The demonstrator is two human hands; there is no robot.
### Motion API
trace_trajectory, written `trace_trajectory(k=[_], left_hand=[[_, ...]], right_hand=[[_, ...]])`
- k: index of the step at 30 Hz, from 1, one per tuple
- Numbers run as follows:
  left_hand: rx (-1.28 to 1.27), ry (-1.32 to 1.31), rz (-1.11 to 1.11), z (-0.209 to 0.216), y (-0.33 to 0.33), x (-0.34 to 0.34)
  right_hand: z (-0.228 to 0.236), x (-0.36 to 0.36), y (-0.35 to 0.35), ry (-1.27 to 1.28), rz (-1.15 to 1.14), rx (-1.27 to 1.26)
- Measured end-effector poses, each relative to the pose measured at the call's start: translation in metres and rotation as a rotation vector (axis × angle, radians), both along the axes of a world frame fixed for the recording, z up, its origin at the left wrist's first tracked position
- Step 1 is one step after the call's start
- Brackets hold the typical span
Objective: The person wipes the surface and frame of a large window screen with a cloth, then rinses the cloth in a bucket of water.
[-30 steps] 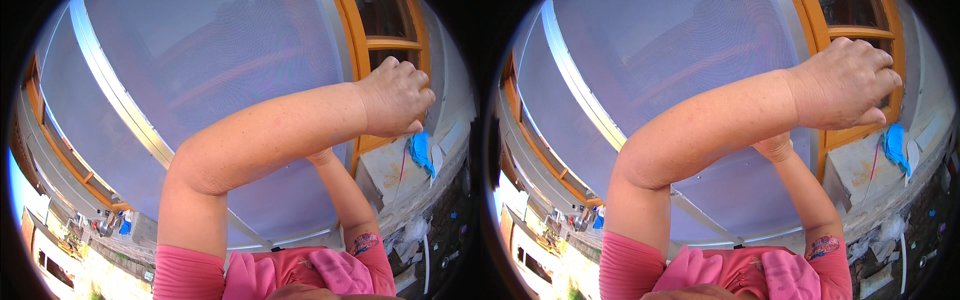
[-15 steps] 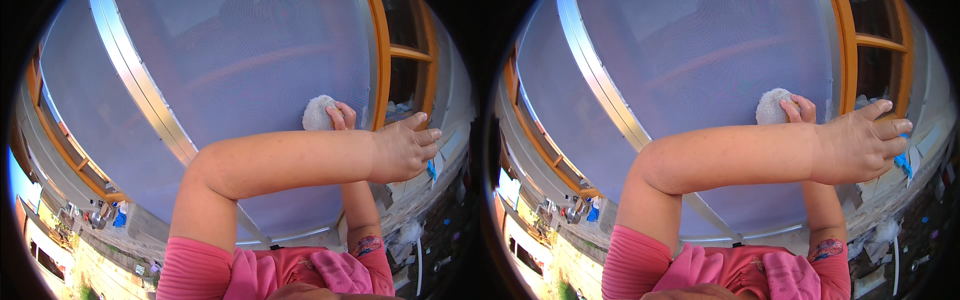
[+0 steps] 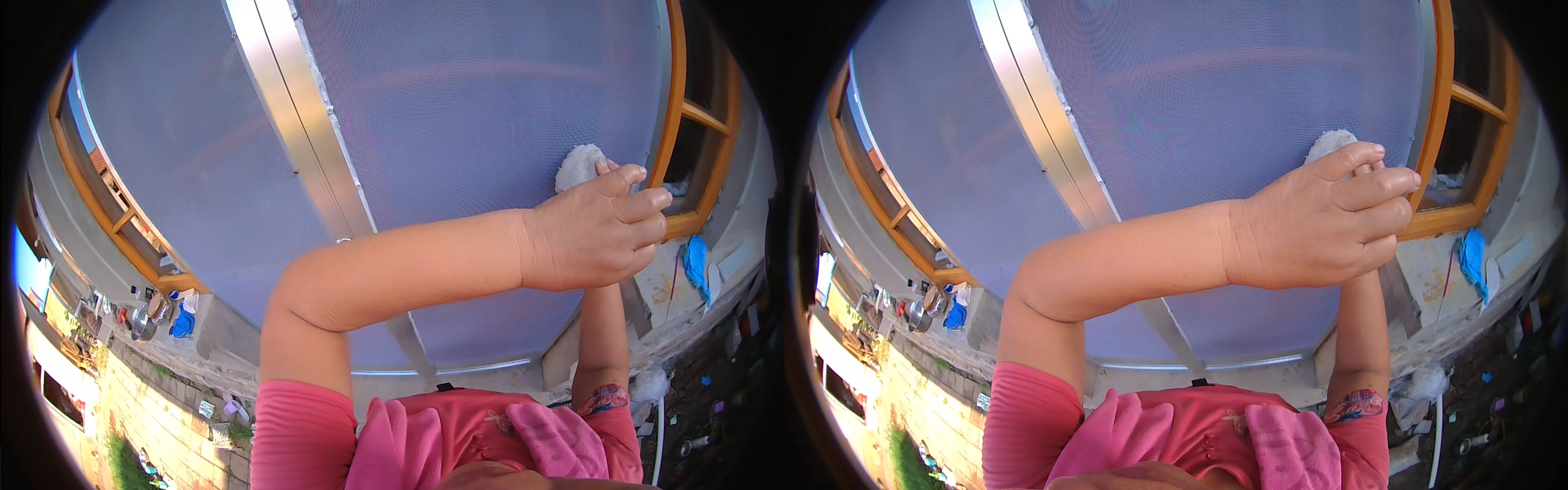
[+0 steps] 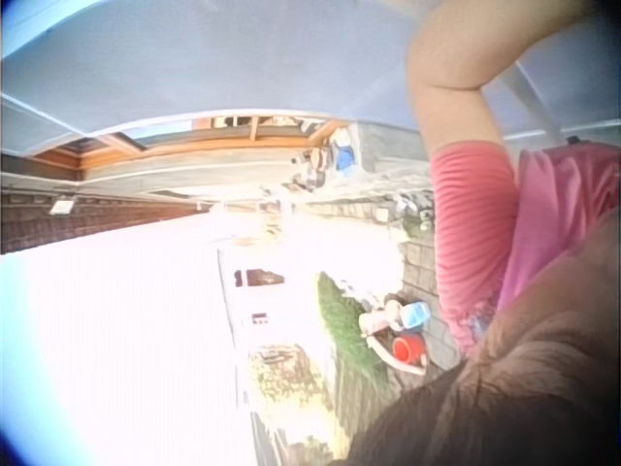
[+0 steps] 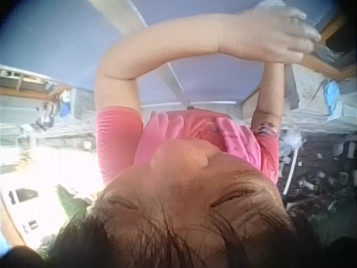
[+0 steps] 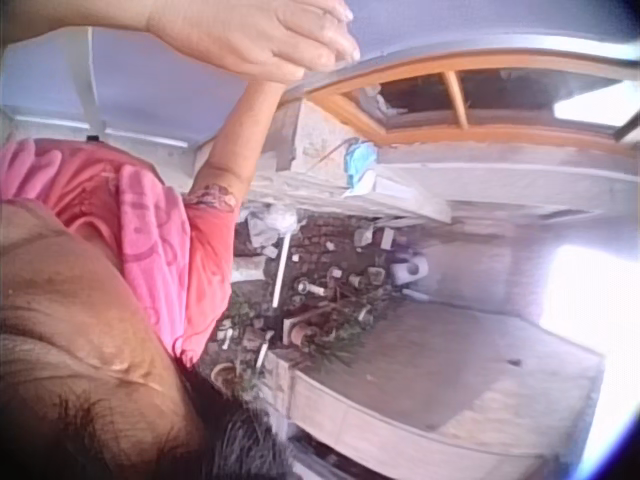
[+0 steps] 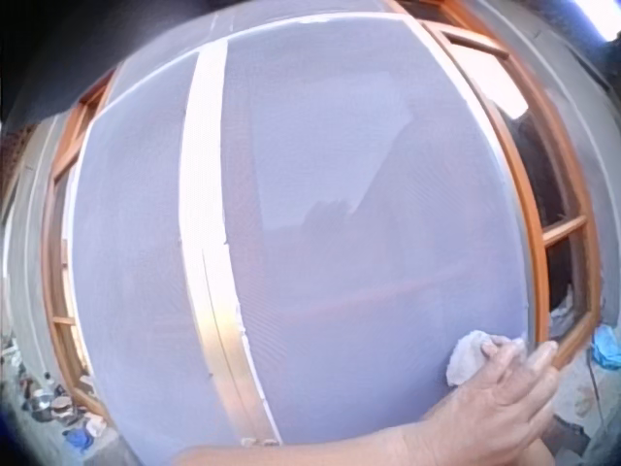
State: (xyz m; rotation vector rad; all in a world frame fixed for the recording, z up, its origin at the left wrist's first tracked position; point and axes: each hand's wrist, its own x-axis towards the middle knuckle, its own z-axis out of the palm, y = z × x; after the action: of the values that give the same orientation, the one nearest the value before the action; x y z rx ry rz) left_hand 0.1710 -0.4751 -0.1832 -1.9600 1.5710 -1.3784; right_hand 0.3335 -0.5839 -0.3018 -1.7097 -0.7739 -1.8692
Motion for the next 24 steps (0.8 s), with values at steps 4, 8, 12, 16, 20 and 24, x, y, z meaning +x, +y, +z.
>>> trace_trajectory(k=[4, 8, 12, 16, 20, 24], left_hand=[[-0.066, 0.128, 0.206, -0.029, 0.05, -0.021], [-0.322, 0.276, 0.18, -0.065, 0.084, -0.039], [-0.357, 0.427, 0.26, -0.117, 0.144, -0.049], [-0.521, 0.286, 0.481, -0.173, 0.193, -0.064], [-0.792, -0.043, 0.741, -0.206, 0.218, -0.075], [-1.007, -0.161, 0.85, -0.237, 0.242, -0.072]], right_hand=[[-0.018, 0.031, 0.012, -0.091, 0.158, 0.041], [-0.015, 0.033, 0.005, 0.006, 0.255, 0.073], [-0.015, 0.031, 0.003, 0.024, 0.245, 0.058], [-0.016, 0.029, 0.009, 0.042, 0.238, 0.066], [-0.015, 0.028, 0.008, 0.019, 0.19, 0.072], [-0.015, 0.028, 0.01, 0.032, 0.185, 0.076]])
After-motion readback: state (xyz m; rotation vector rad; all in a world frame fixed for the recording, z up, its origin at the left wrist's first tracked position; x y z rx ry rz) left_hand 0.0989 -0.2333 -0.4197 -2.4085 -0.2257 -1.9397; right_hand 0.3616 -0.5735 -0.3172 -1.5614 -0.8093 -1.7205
